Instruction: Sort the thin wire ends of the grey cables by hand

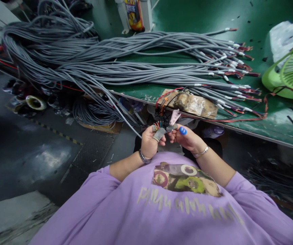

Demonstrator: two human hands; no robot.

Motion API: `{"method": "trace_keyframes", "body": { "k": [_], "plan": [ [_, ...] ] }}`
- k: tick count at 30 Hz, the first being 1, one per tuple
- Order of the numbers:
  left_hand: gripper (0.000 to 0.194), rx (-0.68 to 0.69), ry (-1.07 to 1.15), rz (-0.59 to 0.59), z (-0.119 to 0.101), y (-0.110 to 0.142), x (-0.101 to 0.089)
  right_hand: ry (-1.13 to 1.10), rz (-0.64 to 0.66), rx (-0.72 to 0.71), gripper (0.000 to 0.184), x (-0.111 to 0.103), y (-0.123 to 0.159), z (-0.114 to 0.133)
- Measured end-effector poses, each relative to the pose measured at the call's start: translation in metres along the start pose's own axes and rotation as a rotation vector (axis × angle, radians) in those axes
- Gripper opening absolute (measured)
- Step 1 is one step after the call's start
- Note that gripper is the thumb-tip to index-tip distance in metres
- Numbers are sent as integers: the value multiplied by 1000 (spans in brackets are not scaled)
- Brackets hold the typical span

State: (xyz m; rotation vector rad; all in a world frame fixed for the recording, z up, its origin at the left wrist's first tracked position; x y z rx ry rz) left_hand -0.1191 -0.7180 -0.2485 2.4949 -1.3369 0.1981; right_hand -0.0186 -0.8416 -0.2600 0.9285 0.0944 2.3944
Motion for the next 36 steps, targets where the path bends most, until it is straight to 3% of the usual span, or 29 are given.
{"method": "trace_keyframes", "body": {
  "k": [4,7,13,23,30,33,36],
  "plan": [
    [38,10,3,12,2,-2,1,136,-121,-165,36,7,7,-7],
    [39,-3,-14,35,4,0,1,144,-187,-215,31,14,6,-7],
    [40,-30,-55,131,7,3,-1,64,-193,-153,38,20,-1,-4],
    [36,-52,125,-27,-2,-5,5,56,-186,-106,37,13,-1,-6],
    [38,-33,112,-3,-10,-1,10,-156,-221,-12,46,1,-12,8],
    [36,-11,99,25,-9,-1,12,33,-253,-166,49,4,-17,14],
    [38,2,83,39,-6,-2,14,251,-428,-381,52,6,-20,14]
  ]
}}
Point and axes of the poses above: each hand's wrist, its own y-axis away from the middle knuckle, its own x-axis out of the palm, z = x × y, the point moved 1 cm from there along -y, towards the middle knuckle, and after that the axes turned 1 degree about y, right-handed, at the moved point
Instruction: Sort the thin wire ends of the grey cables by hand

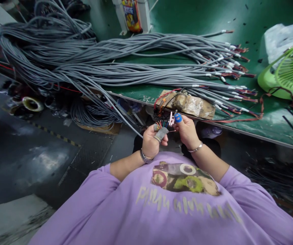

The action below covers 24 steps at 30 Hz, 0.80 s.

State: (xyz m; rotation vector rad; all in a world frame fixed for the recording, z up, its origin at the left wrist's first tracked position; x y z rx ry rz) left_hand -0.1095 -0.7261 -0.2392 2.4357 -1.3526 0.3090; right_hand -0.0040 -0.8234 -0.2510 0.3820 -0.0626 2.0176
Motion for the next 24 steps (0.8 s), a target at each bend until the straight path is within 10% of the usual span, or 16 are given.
{"method": "trace_keyframes", "body": {
  "k": [24],
  "plan": [
    [38,4,13,11,6,3,-12,-464,45,450,56,4,-2,-2]
  ]
}}
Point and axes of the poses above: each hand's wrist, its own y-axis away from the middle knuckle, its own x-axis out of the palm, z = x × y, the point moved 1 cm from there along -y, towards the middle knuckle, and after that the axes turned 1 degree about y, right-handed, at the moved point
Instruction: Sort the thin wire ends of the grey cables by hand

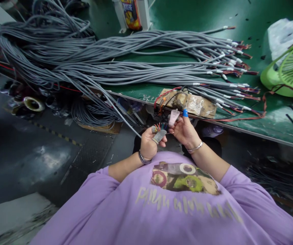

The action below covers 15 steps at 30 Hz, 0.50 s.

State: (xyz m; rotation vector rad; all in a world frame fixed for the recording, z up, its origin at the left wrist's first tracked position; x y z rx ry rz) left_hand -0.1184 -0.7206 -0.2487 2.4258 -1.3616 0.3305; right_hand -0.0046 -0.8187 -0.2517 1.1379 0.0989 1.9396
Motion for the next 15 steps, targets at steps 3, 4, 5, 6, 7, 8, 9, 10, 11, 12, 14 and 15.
{"method": "trace_keyframes", "body": {
  "k": [3,4,5,6,7,8,9,10,11,12,14,15],
  "plan": [
    [38,62,92,-24,-6,-2,-2,-1,-9,13,52,-6,1,0],
    [38,85,126,-32,-8,-3,-2,0,-6,17,51,-8,1,1],
    [38,105,155,-36,-10,-4,-2,4,-2,19,50,-8,2,1],
    [38,121,176,-38,-11,-5,-1,13,5,19,50,-8,3,2],
    [37,134,190,-39,-12,-6,-1,29,14,16,50,-8,4,3],
    [37,144,197,-40,-13,-7,0,50,26,12,51,-7,5,4],
    [37,154,199,-42,-13,-7,1,75,39,3,51,-5,6,5],
    [37,166,195,-45,-12,-8,1,100,51,-5,52,-3,7,6],
    [36,182,184,-50,-12,-8,1,126,62,-18,53,-1,7,7],
    [34,202,166,-57,-11,-8,0,152,68,-35,53,1,7,8],
    [31,252,104,-71,-9,-10,-1,203,70,-83,54,3,6,9],
    [31,275,64,-80,-8,-10,-2,231,69,-113,54,3,6,9]
  ]
}}
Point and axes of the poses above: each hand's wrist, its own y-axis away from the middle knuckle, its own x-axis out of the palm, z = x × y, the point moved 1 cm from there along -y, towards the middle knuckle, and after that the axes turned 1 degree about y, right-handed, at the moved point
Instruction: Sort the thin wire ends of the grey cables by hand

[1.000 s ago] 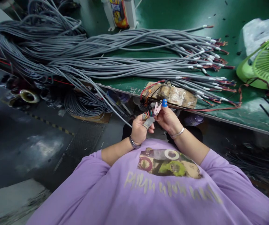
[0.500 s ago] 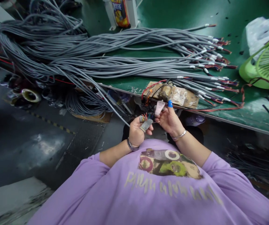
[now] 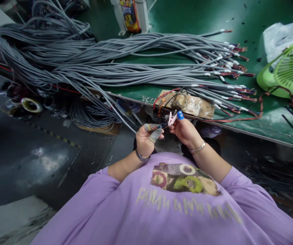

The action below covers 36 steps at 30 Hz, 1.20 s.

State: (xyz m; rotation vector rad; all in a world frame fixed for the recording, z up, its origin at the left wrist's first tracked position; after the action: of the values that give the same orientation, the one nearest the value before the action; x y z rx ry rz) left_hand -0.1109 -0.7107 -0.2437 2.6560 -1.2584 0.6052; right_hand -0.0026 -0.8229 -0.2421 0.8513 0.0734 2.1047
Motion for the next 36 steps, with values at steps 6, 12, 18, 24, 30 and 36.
{"method": "trace_keyframes", "body": {
  "k": [6,12,18,24,30,36],
  "plan": [
    [32,48,-117,-11,6,-3,-5,134,109,-37,57,-6,6,-14],
    [34,-43,-135,6,12,1,-10,-22,142,4,37,0,19,-26],
    [37,-180,-61,64,9,1,-10,-35,90,-1,31,-2,13,-25],
    [41,-445,-4,321,0,1,-8,-5,214,94,29,-8,13,-26],
    [34,-152,-81,283,0,9,-13,-158,106,133,29,-12,9,-17],
    [25,49,-141,254,-1,5,-8,-110,71,36,49,-6,-3,-7]
  ]
}}
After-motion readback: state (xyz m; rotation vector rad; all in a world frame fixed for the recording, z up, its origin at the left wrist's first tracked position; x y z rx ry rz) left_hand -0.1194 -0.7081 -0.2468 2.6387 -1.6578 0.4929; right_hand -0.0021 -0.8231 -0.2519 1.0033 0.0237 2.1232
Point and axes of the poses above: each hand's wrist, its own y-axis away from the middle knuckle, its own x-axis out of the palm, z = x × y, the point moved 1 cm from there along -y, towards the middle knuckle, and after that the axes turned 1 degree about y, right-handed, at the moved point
